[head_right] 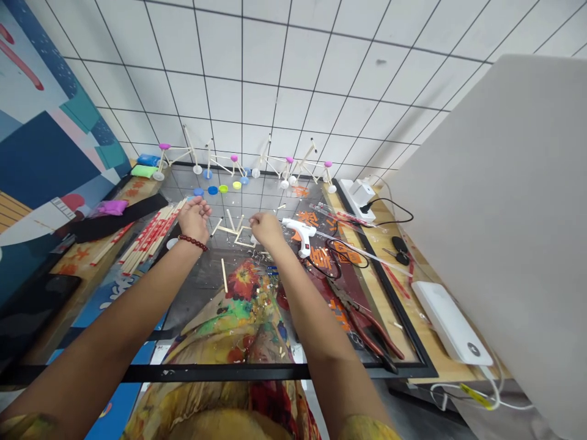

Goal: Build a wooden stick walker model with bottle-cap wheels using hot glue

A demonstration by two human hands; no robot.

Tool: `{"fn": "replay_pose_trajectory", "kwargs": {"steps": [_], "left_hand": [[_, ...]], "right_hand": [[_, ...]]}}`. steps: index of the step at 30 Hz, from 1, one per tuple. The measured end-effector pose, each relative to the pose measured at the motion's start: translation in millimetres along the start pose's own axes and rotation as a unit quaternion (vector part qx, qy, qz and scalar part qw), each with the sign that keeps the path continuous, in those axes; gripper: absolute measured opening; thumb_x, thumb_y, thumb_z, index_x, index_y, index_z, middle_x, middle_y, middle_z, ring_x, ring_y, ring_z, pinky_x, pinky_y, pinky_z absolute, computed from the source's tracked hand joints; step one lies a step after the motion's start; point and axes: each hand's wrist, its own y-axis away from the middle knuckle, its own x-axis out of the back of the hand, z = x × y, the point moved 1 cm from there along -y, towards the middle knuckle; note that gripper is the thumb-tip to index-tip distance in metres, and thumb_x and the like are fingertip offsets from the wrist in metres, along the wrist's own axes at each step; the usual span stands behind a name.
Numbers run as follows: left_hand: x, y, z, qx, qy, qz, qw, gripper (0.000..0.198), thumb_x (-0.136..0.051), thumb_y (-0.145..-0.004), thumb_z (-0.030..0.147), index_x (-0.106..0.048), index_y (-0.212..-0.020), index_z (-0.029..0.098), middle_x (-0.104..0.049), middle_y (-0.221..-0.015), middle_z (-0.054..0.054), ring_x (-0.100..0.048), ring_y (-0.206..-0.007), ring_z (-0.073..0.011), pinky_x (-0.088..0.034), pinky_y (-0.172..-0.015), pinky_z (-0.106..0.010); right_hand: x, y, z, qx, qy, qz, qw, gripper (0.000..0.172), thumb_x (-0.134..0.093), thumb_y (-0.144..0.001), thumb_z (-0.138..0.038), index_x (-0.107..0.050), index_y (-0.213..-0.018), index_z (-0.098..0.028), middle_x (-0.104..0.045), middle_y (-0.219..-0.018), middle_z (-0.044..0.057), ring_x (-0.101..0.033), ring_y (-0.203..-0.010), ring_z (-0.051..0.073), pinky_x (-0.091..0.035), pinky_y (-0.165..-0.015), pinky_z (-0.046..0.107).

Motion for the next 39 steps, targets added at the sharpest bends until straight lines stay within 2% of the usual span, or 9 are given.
{"fn": "replay_pose_trajectory", "kwargs": {"steps": [3, 6, 11, 13, 16, 26, 31, 35, 39], "left_hand": [[0.2, 0, -2, -0.004, -0.006, -0.001, 1.0, 0.02, -0.055, -0.068, 0.005, -0.063, -0.082, 0.017, -0.062, -0.075, 0.0, -0.059, -0.061, -0.0073, -0.05, -0.068, -0.023], [1.1, -1, -5, -0.006, -0.013, -0.004, 1.0, 0.019, -0.055, -0.069, 0.006, -0.064, -0.083, 0.017, -0.064, -0.077, -0.001, -0.06, -0.064, -0.0083, -0.051, -0.07, -0.024], [2.7, -4, -8, -0.009, -0.016, -0.006, 1.0, 0.022, -0.055, -0.069, 0.005, -0.065, -0.084, 0.017, -0.065, -0.08, -0.002, -0.062, -0.065, -0.0089, -0.052, -0.073, -0.026], [2.8, -4, -8, -0.01, -0.015, -0.005, 1.0, 0.022, -0.055, -0.069, 0.004, -0.065, -0.084, 0.017, -0.065, -0.079, -0.002, -0.062, -0.065, -0.0087, -0.053, -0.073, -0.026], [2.6, -4, -8, -0.012, -0.012, -0.005, 1.0, 0.021, -0.056, -0.068, 0.005, -0.064, -0.083, 0.017, -0.064, -0.078, -0.001, -0.061, -0.064, -0.0081, -0.052, -0.072, -0.025], [2.7, -4, -9, -0.017, -0.013, -0.01, 1.0, 0.022, -0.056, -0.065, 0.007, -0.063, -0.083, 0.017, -0.064, -0.078, -0.001, -0.06, -0.066, -0.0091, -0.052, -0.072, -0.026], [2.4, -2, -7, -0.019, -0.009, -0.012, 1.0, 0.022, -0.055, -0.064, 0.006, -0.063, -0.081, 0.017, -0.063, -0.075, 0.0, -0.059, -0.064, -0.0078, -0.051, -0.069, -0.022], [2.0, 0, -5, -0.02, -0.007, -0.011, 1.0, 0.022, -0.055, -0.064, 0.004, -0.062, -0.081, 0.016, -0.062, -0.074, 0.001, -0.059, -0.062, -0.0072, -0.051, -0.068, -0.022], [2.1, 0, -6, -0.021, -0.011, -0.01, 1.0, 0.022, -0.055, -0.065, 0.003, -0.062, -0.08, 0.017, -0.061, -0.073, 0.001, -0.059, -0.061, -0.0069, -0.051, -0.067, -0.021]], "right_hand": [[7, 0, -3, 0.008, -0.006, 0.006, 1.0, 0.022, -0.055, -0.081, -0.013, -0.075, -0.086, -0.022, -0.075, -0.08, 0.003, -0.066, -0.078, 0.02, -0.049, -0.078, 0.032], [15, 1, -10, 0.027, -0.078, 0.012, 0.997, 0.026, -0.052, -0.081, -0.014, -0.073, -0.094, -0.019, -0.075, -0.086, 0.004, -0.067, -0.083, 0.018, -0.049, -0.083, 0.032], [25, 12, -29, 0.102, -0.183, 0.031, 0.977, 0.024, -0.063, -0.081, -0.036, -0.072, -0.091, -0.017, -0.071, -0.082, 0.004, -0.061, -0.074, 0.016, -0.047, -0.073, 0.029], [27, 17, -36, 0.12, -0.168, 0.033, 0.978, 0.029, -0.069, -0.077, -0.044, -0.073, -0.084, -0.017, -0.067, -0.073, 0.002, -0.056, -0.067, 0.015, -0.044, -0.066, 0.028], [27, 21, -40, 0.116, -0.111, 0.023, 0.987, 0.026, -0.073, -0.072, -0.043, -0.071, -0.074, -0.017, -0.062, -0.063, 0.0, -0.051, -0.059, 0.013, -0.039, -0.059, 0.027], [30, 20, -36, 0.101, -0.065, 0.011, 0.993, 0.015, -0.065, -0.074, -0.031, -0.065, -0.066, -0.018, -0.06, -0.059, -0.001, -0.052, -0.056, 0.012, -0.037, -0.056, 0.026], [34, 22, -40, 0.092, -0.055, 0.006, 0.994, 0.017, -0.067, -0.073, -0.034, -0.067, -0.07, -0.017, -0.061, -0.062, -0.001, -0.051, -0.057, 0.012, -0.037, -0.057, 0.026], [39, 25, -44, 0.084, -0.05, 0.021, 0.995, 0.032, -0.074, -0.07, -0.044, -0.071, -0.086, -0.016, -0.058, -0.062, -0.003, -0.05, -0.056, 0.011, -0.037, -0.058, 0.025], [43, 26, -46, 0.089, -0.065, 0.058, 0.992, 0.036, -0.072, -0.072, -0.048, -0.07, -0.087, -0.016, -0.053, -0.059, -0.005, -0.046, -0.055, 0.01, -0.035, -0.056, 0.025]]}}
